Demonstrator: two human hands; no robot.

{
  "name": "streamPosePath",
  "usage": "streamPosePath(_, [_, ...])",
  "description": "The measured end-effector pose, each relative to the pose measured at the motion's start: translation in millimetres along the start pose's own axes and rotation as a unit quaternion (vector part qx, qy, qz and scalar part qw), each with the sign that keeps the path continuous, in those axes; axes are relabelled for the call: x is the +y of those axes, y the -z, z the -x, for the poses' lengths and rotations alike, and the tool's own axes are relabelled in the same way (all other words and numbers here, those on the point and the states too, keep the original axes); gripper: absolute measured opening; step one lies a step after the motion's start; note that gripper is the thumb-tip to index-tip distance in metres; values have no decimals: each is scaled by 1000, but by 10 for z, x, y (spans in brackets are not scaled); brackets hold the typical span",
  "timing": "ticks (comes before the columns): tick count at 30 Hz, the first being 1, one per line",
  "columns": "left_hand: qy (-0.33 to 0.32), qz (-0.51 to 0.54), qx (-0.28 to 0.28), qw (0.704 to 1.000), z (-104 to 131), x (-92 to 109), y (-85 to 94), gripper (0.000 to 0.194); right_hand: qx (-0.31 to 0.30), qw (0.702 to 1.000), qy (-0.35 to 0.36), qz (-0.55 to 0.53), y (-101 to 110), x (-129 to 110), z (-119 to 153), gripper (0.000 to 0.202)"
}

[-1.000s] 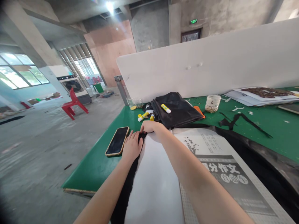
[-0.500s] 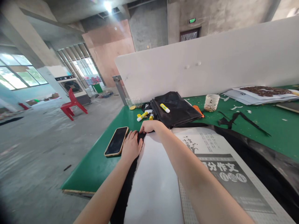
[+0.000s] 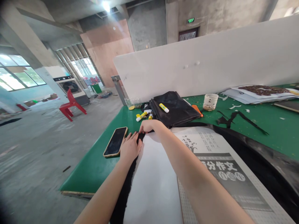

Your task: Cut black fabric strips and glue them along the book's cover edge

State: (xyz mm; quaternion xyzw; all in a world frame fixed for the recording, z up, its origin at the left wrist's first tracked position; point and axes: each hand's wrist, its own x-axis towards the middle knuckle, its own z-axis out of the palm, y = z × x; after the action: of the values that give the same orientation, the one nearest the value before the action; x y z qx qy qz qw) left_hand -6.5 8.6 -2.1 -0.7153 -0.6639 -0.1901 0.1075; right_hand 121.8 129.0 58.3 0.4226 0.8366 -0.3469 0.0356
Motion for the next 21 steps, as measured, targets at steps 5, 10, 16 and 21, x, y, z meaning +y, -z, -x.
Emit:
streamPosePath(5, [-7,8,13,1000,3,-11,-22,38,-5,999,39,17,15,-26,39,60])
streamPosePath(10, [-14,9,-7,1000,-2,-30,-50,40,2,997,55,55,-27,-66,24,58])
streamPosePath(16, [-9,3,-20,1000,2,-35,-78,42,35,996,21,80,-117,-164,-4,38])
streamPosePath(21, [-7,-12,-7,1000,12,-20,-58,42,43,996,-21,77,-100,-279,93,23])
